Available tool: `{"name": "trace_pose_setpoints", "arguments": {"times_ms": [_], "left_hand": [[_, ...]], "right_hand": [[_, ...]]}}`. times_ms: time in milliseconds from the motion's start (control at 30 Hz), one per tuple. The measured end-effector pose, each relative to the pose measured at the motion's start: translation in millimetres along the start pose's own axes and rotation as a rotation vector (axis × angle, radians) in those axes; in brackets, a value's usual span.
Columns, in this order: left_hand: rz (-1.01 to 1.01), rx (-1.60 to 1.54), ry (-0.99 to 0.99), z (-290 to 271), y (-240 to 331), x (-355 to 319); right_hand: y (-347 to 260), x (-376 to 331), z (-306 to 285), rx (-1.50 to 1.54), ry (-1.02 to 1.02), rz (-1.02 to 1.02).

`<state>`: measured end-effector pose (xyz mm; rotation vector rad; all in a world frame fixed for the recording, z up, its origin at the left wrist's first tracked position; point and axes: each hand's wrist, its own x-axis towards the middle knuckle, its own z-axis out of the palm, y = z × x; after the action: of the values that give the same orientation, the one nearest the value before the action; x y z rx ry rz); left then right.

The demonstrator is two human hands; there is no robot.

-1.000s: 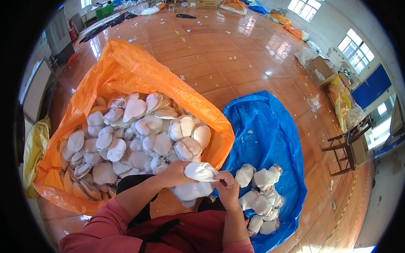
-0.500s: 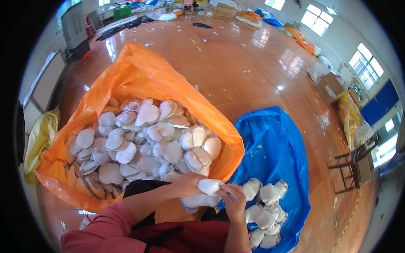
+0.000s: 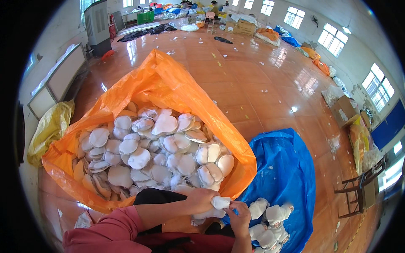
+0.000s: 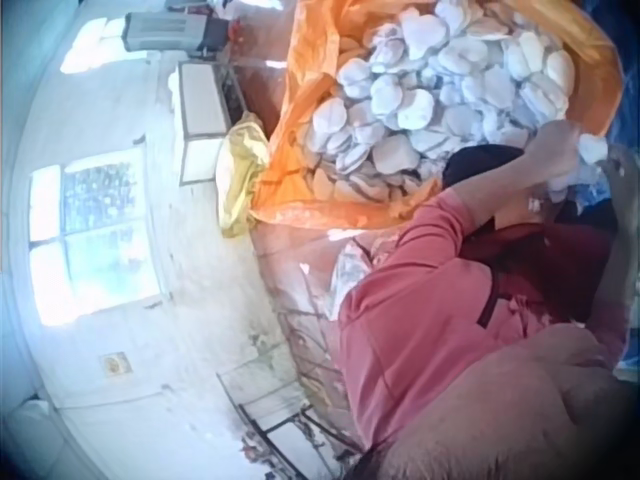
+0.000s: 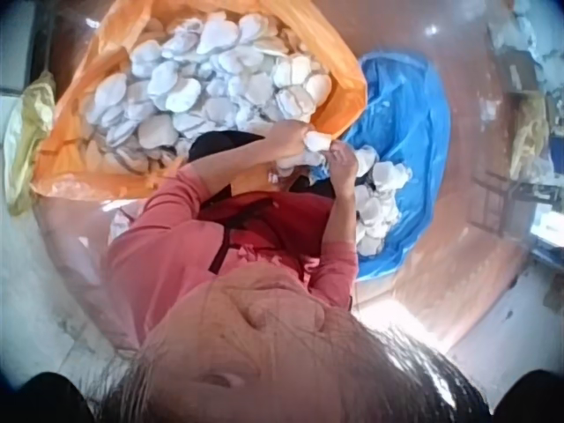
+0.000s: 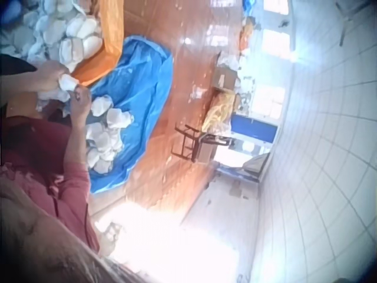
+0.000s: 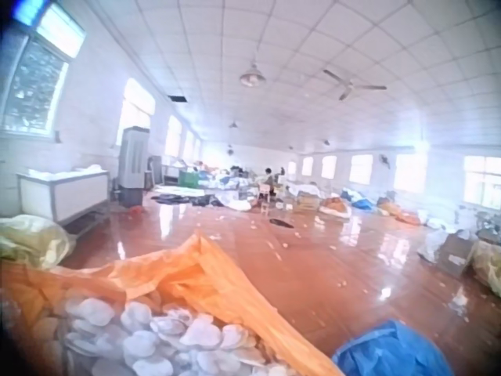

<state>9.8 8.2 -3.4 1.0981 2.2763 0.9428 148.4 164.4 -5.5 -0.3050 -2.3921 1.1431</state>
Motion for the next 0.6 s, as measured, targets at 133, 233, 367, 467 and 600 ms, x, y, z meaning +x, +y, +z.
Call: {"name": "trace_pose_setpoints", "arguments": {"times_ms": [133,233,367,467,600], "left_hand": [[-0.014,-0.026,-0.013,-1.7,-6.2,1.4],[0.088,-0.054,-0.024,-8.2,-8.5,-1.8],[0.086,-0.032,-0.111,-19.1,-2.9,-2.5],[0.074,-0.062,-0.182,-23.8,-2.4,-1.5],[0.055,-0.135,-0.210,-28.7,-4.5,-0.3]], "right_hand": [[2.8,-2.4,1.3,0.156,-0.054,0.209],[1.5,-3.0,0.3,0.270,-0.060,0.318],[1.1,-5.1,-0.2,0.294,-0.081,0.407],[-1.2,-6.4,2.9,0.299,-0.086,0.373],[3.0,-6.8,4.4,0.310,-0.136,0.319]]}}
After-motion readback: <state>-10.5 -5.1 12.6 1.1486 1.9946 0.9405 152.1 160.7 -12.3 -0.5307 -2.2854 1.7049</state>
